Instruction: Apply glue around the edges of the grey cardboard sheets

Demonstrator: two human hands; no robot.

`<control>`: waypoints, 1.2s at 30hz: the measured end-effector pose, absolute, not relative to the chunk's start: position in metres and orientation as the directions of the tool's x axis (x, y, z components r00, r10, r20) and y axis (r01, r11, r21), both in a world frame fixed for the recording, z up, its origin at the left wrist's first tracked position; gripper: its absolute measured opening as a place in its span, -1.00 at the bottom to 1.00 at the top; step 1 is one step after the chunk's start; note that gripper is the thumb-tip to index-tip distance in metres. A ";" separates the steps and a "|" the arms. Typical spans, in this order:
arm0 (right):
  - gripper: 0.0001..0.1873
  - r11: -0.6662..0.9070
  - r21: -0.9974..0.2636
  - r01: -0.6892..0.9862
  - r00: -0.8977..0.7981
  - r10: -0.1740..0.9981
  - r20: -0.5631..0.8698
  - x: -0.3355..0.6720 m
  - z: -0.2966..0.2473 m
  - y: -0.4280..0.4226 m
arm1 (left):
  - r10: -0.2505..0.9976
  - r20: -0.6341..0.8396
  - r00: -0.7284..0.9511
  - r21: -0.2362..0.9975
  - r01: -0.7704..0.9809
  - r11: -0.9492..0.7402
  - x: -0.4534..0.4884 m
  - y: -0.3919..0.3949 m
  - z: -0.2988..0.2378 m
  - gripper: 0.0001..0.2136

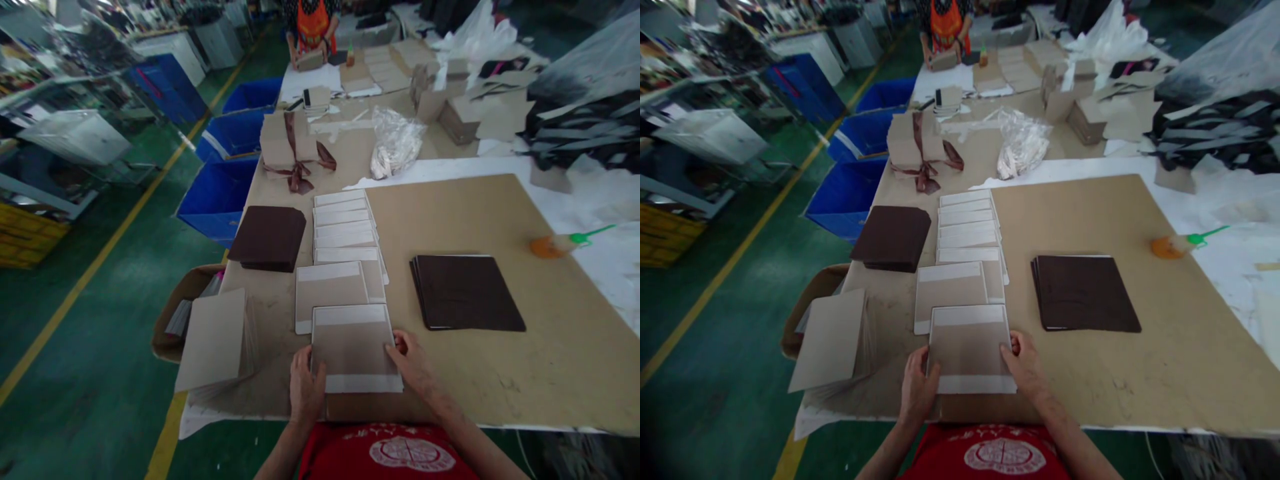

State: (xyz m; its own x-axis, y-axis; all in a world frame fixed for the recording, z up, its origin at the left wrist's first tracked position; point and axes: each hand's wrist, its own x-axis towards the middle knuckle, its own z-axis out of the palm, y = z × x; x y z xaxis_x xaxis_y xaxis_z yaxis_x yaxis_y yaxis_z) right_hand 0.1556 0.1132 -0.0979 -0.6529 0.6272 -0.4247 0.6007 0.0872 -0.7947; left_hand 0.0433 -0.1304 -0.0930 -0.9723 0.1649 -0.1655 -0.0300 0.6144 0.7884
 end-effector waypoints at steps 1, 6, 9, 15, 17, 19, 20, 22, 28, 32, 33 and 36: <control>-0.61 0.047 -0.795 0.605 -0.634 0.632 -0.446 0.155 -0.097 0.115 | 0.164 -0.175 -0.971 0.792 -0.040 0.609 0.042 -0.131 -0.093 -0.66; -0.64 -0.150 -0.828 0.540 -0.654 0.545 -0.525 0.153 -0.086 0.115 | 0.075 -0.262 -0.962 0.806 -0.176 0.566 0.039 -0.133 -0.095 -0.59; -0.61 -0.285 -0.835 0.470 -0.687 0.475 -0.549 0.150 -0.076 0.109 | -0.008 -0.350 -0.937 0.806 -0.305 0.507 0.041 -0.133 -0.093 -0.49; -0.55 -0.454 -0.824 0.340 -0.716 0.442 -0.540 0.143 -0.065 0.106 | 0.067 -0.528 -0.846 0.809 -0.478 0.341 0.042 -0.125 -0.060 -0.50; -0.55 -0.447 -0.840 0.308 -0.705 0.485 -0.517 0.143 -0.064 0.114 | 0.112 -0.595 -0.796 0.784 -0.545 0.296 0.040 -0.114 -0.049 -0.51; -0.50 -0.402 -0.870 0.284 -0.673 0.563 -0.480 0.148 -0.067 0.131 | 0.160 -0.627 -0.762 0.767 -0.569 0.296 0.039 -0.094 -0.044 -0.50; -0.46 -0.367 -0.888 0.278 -0.648 0.610 -0.456 0.152 -0.069 0.144 | 0.189 -0.613 -0.767 0.779 -0.545 0.311 0.041 -0.079 -0.044 -0.49; -0.41 -0.283 -0.915 0.287 -0.581 0.708 -0.401 0.165 -0.073 0.177 | 0.274 -0.527 -0.805 0.835 -0.429 0.345 0.047 -0.043 -0.045 -0.46; -0.41 -0.043 -0.887 0.460 -0.361 0.904 -0.231 0.211 -0.090 0.308 | 0.614 -0.336 -0.714 0.906 -0.067 0.418 0.070 0.093 -0.049 -0.25; -0.49 0.039 -0.822 0.568 -0.299 0.941 -0.161 0.212 -0.104 0.372 | 0.648 -0.375 -0.663 0.843 0.047 0.536 0.066 0.161 -0.056 -0.15; -0.50 0.057 -0.805 0.590 -0.293 0.945 -0.148 0.210 -0.106 0.382 | 0.647 -0.374 -0.665 0.835 0.062 0.547 0.064 0.173 -0.058 -0.15; -0.51 0.115 -0.760 0.640 -0.293 0.950 -0.103 0.202 -0.106 0.396 | 0.636 -0.345 -0.690 0.805 0.131 0.579 0.061 0.192 -0.064 -0.12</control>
State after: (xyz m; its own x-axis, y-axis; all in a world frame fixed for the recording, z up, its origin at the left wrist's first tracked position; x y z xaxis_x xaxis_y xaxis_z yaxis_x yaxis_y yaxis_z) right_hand 0.2015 0.3963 -0.1061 -0.2934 0.9505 -0.1026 0.6395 0.1154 -0.7601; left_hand 0.0610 0.1919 -0.0644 -0.6900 0.6362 -0.3451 0.1307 0.5786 0.8051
